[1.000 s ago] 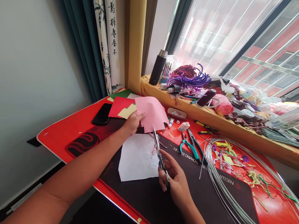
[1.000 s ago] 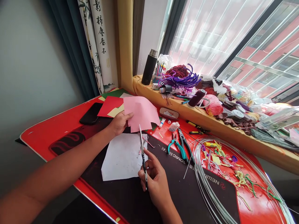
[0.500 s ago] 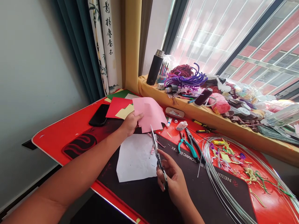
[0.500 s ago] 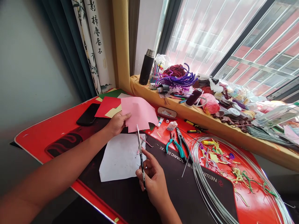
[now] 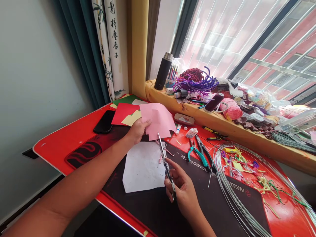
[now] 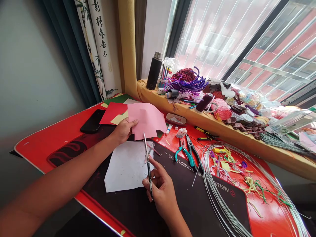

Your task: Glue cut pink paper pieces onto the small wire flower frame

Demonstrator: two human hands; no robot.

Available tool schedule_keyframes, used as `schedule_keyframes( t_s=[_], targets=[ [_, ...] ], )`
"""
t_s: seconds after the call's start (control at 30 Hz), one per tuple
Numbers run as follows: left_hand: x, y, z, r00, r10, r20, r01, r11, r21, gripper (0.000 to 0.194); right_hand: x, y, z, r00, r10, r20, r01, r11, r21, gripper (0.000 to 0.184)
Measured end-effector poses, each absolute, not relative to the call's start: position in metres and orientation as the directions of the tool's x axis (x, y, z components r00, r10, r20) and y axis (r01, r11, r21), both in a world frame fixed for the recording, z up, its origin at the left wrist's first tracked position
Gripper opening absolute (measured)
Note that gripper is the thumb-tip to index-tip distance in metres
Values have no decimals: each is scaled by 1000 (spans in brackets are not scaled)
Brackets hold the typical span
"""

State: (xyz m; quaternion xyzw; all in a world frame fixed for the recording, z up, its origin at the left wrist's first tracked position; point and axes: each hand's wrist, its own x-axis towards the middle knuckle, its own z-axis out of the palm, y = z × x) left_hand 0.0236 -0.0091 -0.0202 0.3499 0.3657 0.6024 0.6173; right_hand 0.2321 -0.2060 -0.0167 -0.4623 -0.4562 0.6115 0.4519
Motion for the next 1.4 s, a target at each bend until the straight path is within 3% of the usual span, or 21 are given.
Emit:
schedule_keyframes(
  t_s=[0.3, 1.03, 1.4],
  targets=[
    [24, -10, -18, 10, 1000, -26, -498, 28, 867, 39, 231, -206, -16, -158, 975, -156, -127, -176, -976, 79],
    [25, -13, -13, -3, 996, -85, -454, 74, 888, 52, 231, -204, -17, -155, 973, -172, -147, -195, -970, 79],
    [25, -12, -16, -4, 996, -84, -465, 73, 883, 46, 231, -205, -18, -165, 971, -171, -141, -195, -971, 76]
  ],
)
